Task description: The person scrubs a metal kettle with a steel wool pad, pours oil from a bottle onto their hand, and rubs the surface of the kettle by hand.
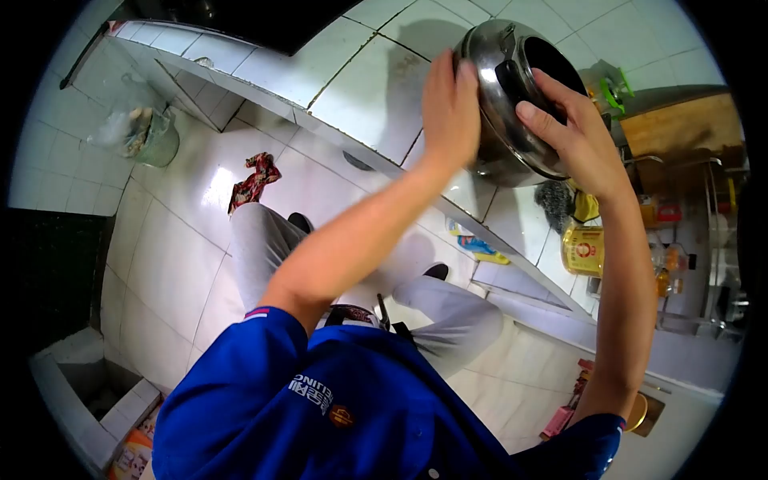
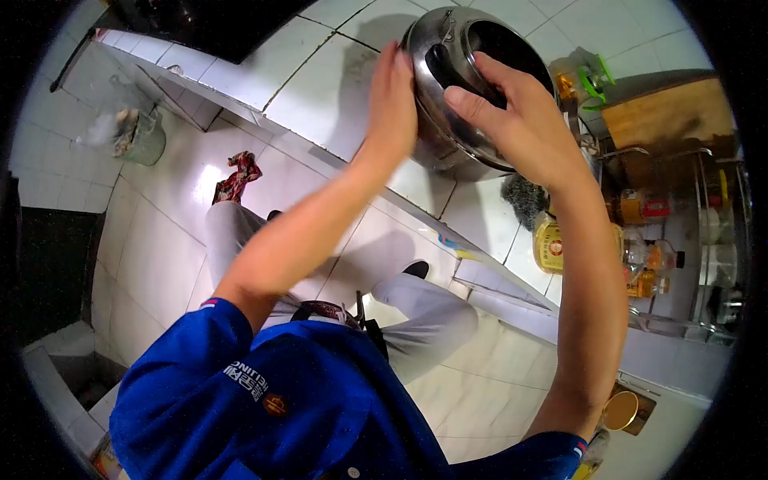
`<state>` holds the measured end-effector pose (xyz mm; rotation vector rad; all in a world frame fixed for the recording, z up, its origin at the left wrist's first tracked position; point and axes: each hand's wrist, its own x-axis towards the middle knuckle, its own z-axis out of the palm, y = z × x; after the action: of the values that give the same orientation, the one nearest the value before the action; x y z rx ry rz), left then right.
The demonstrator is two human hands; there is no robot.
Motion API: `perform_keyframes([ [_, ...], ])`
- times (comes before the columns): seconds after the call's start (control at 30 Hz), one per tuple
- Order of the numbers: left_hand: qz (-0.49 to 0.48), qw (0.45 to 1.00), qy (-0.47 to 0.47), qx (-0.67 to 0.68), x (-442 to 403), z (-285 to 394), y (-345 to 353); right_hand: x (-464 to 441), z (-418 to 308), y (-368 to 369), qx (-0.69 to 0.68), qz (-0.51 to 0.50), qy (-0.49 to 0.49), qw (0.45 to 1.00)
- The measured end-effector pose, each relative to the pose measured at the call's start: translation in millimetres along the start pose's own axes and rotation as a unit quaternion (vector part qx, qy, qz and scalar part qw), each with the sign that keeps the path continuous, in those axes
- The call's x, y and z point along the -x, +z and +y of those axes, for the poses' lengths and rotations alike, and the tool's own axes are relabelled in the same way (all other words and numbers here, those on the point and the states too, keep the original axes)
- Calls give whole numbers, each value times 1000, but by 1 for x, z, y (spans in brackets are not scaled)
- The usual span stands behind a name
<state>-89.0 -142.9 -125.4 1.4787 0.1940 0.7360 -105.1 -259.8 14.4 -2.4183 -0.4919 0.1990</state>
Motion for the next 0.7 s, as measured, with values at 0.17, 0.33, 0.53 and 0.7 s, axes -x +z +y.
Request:
perform_keyframes([
  [0.17,-331,851,-345,219,-114,-23,-10,7,-3,-10,-26,-80,-32,996],
  [0.33,-364,861,-325,145,-137,-40,-4,8,-9,-14,-17,-83,-14,996],
  [0.53,-229,923,-221,216,-82,-26,-23,12,-9,-16,-1,-100,4,995],
  [0.7,33,985,169,-10,6,16,-26,11,-12,-16,-5,-107,14,994],
])
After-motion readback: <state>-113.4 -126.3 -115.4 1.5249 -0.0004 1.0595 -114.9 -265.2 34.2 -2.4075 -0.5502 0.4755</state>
